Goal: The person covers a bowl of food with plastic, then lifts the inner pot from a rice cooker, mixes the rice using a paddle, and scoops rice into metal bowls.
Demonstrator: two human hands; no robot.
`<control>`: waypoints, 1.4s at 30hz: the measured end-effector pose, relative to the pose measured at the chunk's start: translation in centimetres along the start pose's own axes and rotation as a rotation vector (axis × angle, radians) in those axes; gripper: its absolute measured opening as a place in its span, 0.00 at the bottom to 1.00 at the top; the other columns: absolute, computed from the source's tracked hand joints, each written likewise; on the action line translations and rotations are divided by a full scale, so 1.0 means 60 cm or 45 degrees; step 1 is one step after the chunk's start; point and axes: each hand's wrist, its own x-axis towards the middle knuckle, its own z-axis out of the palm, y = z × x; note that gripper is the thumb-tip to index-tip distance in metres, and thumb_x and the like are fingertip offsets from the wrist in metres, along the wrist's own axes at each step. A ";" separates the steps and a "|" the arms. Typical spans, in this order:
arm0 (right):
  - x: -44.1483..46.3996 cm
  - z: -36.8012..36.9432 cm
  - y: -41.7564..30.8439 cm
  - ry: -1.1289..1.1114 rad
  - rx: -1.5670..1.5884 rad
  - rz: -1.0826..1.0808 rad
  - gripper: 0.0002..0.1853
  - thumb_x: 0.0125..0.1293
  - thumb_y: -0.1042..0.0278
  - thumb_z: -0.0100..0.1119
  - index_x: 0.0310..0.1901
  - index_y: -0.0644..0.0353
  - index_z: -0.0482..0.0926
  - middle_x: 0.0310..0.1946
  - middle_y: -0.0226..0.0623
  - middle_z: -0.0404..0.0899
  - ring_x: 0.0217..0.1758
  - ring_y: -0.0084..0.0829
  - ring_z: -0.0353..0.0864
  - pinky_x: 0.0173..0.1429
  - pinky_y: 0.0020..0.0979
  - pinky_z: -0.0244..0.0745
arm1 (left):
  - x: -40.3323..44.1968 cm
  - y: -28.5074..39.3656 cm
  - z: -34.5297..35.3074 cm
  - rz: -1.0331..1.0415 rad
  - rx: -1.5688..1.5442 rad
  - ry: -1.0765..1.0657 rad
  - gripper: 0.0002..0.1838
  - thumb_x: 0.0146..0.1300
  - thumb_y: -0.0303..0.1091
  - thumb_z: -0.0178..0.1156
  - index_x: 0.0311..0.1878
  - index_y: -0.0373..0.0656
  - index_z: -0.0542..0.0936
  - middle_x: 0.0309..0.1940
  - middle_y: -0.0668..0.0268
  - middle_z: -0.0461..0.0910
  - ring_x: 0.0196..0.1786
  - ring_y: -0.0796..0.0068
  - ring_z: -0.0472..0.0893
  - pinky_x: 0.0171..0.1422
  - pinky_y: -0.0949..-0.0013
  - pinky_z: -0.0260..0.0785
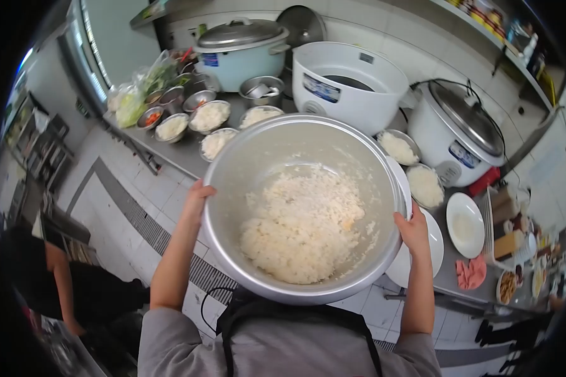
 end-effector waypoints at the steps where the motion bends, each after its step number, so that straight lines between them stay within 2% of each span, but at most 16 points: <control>1: 0.009 0.001 0.003 -0.028 -0.006 -0.013 0.28 0.50 0.64 0.55 0.53 0.67 0.65 0.42 0.50 0.76 0.46 0.40 0.76 0.49 0.32 0.68 | -0.008 0.003 0.009 0.002 -0.014 0.029 0.21 0.40 0.22 0.50 0.44 0.30 0.70 0.31 0.57 0.76 0.28 0.69 0.78 0.32 0.70 0.73; 7: 0.056 -0.018 -0.049 -0.239 -0.766 -0.158 0.26 0.57 0.64 0.50 0.57 0.61 0.59 0.43 0.57 0.72 0.46 0.53 0.72 0.49 0.41 0.67 | -0.012 0.006 0.030 -0.005 -0.026 0.155 0.20 0.41 0.23 0.51 0.42 0.29 0.69 0.29 0.56 0.74 0.25 0.69 0.76 0.29 0.71 0.72; 9: 0.084 -0.010 -0.094 -0.316 -0.716 -0.352 0.23 0.59 0.66 0.47 0.55 0.61 0.58 0.43 0.56 0.72 0.45 0.54 0.71 0.49 0.43 0.66 | -0.002 -0.007 0.025 0.043 0.047 0.242 0.19 0.41 0.24 0.52 0.42 0.29 0.68 0.28 0.57 0.73 0.24 0.69 0.75 0.27 0.71 0.71; 11: 0.126 0.015 -0.106 -0.535 -0.804 -0.602 0.19 0.59 0.68 0.44 0.52 0.61 0.60 0.40 0.53 0.74 0.42 0.53 0.73 0.46 0.45 0.66 | 0.003 -0.012 0.030 0.080 0.075 0.258 0.19 0.41 0.24 0.52 0.41 0.28 0.68 0.27 0.57 0.73 0.23 0.69 0.75 0.26 0.70 0.70; 13: 0.152 0.056 -0.149 -0.778 -1.420 -0.411 0.19 0.58 0.71 0.43 0.52 0.60 0.61 0.36 0.50 0.76 0.39 0.49 0.75 0.42 0.43 0.69 | -0.002 -0.010 0.046 0.067 0.041 0.268 0.19 0.42 0.24 0.52 0.41 0.28 0.68 0.26 0.56 0.73 0.23 0.69 0.75 0.26 0.70 0.70; 16: 0.183 0.116 -0.098 -0.732 -1.721 -0.510 0.15 0.56 0.73 0.44 0.46 0.62 0.69 0.34 0.46 0.78 0.37 0.44 0.77 0.39 0.39 0.72 | 0.001 -0.021 0.052 0.085 -0.070 0.250 0.19 0.42 0.24 0.53 0.42 0.28 0.68 0.27 0.56 0.73 0.23 0.68 0.75 0.26 0.69 0.71; 19: 0.188 0.151 -0.070 -0.831 -1.898 -0.531 0.10 0.53 0.71 0.50 0.35 0.63 0.77 0.30 0.43 0.79 0.35 0.39 0.79 0.35 0.35 0.73 | -0.015 -0.013 0.066 0.084 -0.123 0.269 0.19 0.43 0.23 0.54 0.42 0.29 0.68 0.27 0.56 0.73 0.23 0.68 0.75 0.26 0.69 0.70; 21: 0.170 0.144 -0.087 -1.231 -2.079 -0.711 0.08 0.47 0.67 0.57 0.26 0.63 0.78 0.25 0.42 0.79 0.28 0.36 0.80 0.32 0.34 0.74 | -0.018 -0.007 0.074 0.086 -0.117 0.334 0.19 0.43 0.24 0.54 0.42 0.29 0.68 0.27 0.56 0.73 0.23 0.69 0.75 0.26 0.70 0.70; 22: 0.158 0.143 -0.111 -1.251 -2.078 -0.726 0.08 0.47 0.67 0.57 0.26 0.63 0.78 0.25 0.42 0.79 0.28 0.36 0.80 0.32 0.34 0.74 | -0.022 -0.008 0.074 0.081 -0.107 0.380 0.19 0.43 0.24 0.54 0.42 0.29 0.68 0.27 0.57 0.73 0.24 0.69 0.75 0.26 0.70 0.70; 24: 0.132 0.137 -0.157 -1.547 -1.990 -0.238 0.06 0.43 0.66 0.62 0.23 0.58 0.79 0.20 0.32 0.79 0.24 0.30 0.79 0.28 0.30 0.72 | -0.028 -0.010 0.074 0.068 -0.115 0.377 0.19 0.43 0.24 0.54 0.42 0.29 0.68 0.26 0.57 0.73 0.24 0.69 0.75 0.27 0.71 0.70; 31: 0.111 0.137 -0.140 -1.672 -1.789 -0.135 0.09 0.43 0.63 0.62 0.23 0.60 0.79 0.13 0.33 0.76 0.20 0.30 0.77 0.25 0.32 0.70 | -0.019 -0.020 0.070 0.041 -0.154 0.374 0.17 0.43 0.24 0.55 0.40 0.31 0.69 0.27 0.59 0.74 0.25 0.72 0.75 0.29 0.73 0.69; 33: 0.122 0.167 -0.095 -2.102 -1.140 -0.234 0.19 0.43 0.62 0.63 0.37 0.64 0.75 0.18 0.40 0.76 0.18 0.33 0.77 0.22 0.32 0.72 | -0.024 -0.021 0.083 0.040 -0.183 0.364 0.17 0.43 0.24 0.55 0.40 0.31 0.69 0.27 0.59 0.74 0.24 0.73 0.74 0.29 0.73 0.69; 35: 0.089 0.216 -0.074 -1.903 -0.903 -0.632 0.20 0.43 0.63 0.64 0.38 0.63 0.74 0.22 0.42 0.76 0.17 0.31 0.76 0.20 0.31 0.71 | -0.035 -0.020 0.092 0.034 -0.212 0.383 0.17 0.43 0.24 0.55 0.40 0.32 0.69 0.27 0.60 0.74 0.24 0.73 0.74 0.29 0.74 0.69; 36: 0.086 0.236 -0.091 -1.918 -0.901 -0.629 0.20 0.43 0.63 0.64 0.38 0.63 0.74 0.22 0.42 0.76 0.17 0.31 0.76 0.20 0.31 0.71 | -0.038 -0.019 0.096 0.051 -0.193 0.393 0.17 0.43 0.24 0.55 0.40 0.32 0.69 0.27 0.60 0.74 0.25 0.74 0.74 0.29 0.74 0.68; 38: 0.089 0.255 -0.137 -1.860 -0.777 -0.114 0.21 0.45 0.63 0.64 0.40 0.63 0.72 0.25 0.43 0.76 0.16 0.29 0.74 0.18 0.29 0.70 | -0.042 -0.020 0.104 0.063 -0.170 0.404 0.17 0.44 0.24 0.56 0.40 0.33 0.69 0.27 0.61 0.74 0.25 0.74 0.74 0.30 0.74 0.68; 42: 0.182 0.218 -0.192 -1.475 -0.883 -0.049 0.22 0.48 0.64 0.62 0.43 0.64 0.67 0.22 0.41 0.75 0.15 0.28 0.74 0.14 0.27 0.66 | -0.053 -0.026 0.108 -0.003 -0.121 0.417 0.18 0.47 0.26 0.57 0.42 0.32 0.68 0.29 0.62 0.73 0.28 0.75 0.73 0.32 0.74 0.67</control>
